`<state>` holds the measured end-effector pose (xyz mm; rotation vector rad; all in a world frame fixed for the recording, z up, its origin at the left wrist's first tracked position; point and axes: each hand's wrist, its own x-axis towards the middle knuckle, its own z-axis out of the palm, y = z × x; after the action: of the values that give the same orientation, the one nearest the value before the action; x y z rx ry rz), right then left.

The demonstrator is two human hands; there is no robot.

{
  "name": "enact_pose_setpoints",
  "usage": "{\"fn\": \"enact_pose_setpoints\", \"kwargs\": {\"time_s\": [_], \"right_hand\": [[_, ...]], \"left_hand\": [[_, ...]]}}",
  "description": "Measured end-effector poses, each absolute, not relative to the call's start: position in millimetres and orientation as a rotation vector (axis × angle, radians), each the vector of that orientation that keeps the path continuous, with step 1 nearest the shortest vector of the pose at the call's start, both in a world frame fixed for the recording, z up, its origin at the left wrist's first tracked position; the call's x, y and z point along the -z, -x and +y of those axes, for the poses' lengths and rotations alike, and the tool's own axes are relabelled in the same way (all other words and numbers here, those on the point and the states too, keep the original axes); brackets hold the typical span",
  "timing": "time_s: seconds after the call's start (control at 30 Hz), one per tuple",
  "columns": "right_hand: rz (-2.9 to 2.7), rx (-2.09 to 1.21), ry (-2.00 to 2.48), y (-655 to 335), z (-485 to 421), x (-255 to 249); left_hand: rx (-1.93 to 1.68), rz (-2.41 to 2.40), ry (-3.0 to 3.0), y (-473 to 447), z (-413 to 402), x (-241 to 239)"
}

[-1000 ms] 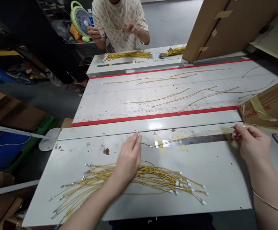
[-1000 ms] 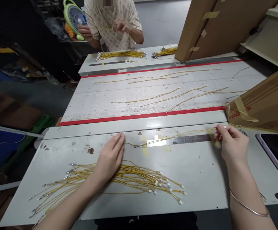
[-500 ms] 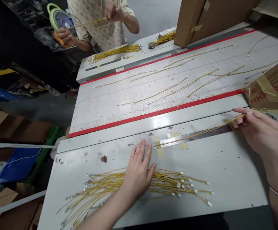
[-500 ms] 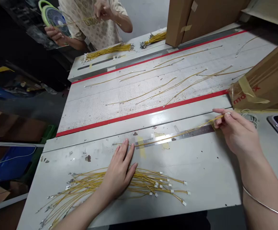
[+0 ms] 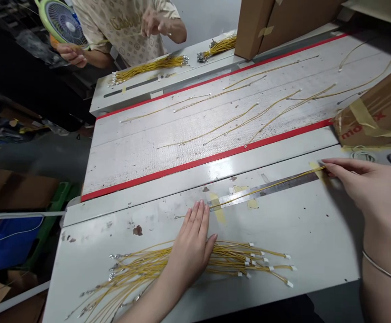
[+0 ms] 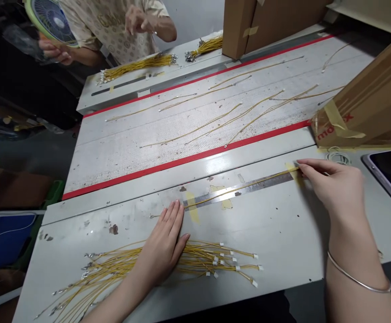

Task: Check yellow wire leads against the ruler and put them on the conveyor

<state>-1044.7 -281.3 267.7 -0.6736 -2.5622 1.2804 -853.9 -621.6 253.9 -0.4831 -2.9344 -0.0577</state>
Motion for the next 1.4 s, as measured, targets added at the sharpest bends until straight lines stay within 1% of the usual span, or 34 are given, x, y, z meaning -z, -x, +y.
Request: {"fn": "enact_pose_setpoints", "kwargs": {"time_s": [0.17, 0.3, 0.73, 1.0, 1.1, 1.27, 1.33, 1.4], "right_hand": [[-2.583, -1.1, 0.565, 1047, -280, -263], [-2.624, -0.964, 0.572, 1049, -279, -263], [-2.745, -0.785, 0.417, 1058, -277, -257], [-2.666, -0.705, 0.123, 1056, -281, -249], [-2.567, -0.726, -0.133, 1046, -308, -255], [-2.697, -1.06, -1.024, 1014, -384, -272], [-2.754, -1.078, -1.291, 1002, -411, -276], [-2.787, -1.038, -1.444, 995, -432, -278]], "left_hand": [[0.005, -2.93, 0.466, 853, -620, -250], [-0.052, -2.925, 0.411, 852, -618, -249], [-0.038, -2.884, 0.419, 854, -617, -249], [0.004, -2.862, 0.375, 853, -616, -247], [0.01, -2.853, 0.362, 853, -616, -245], [0.027, -2.856, 0.332, 853, -615, -241], [0.026, -2.863, 0.325, 853, -614, -242], [0.019, -2.871, 0.326, 853, -614, -244]]}}
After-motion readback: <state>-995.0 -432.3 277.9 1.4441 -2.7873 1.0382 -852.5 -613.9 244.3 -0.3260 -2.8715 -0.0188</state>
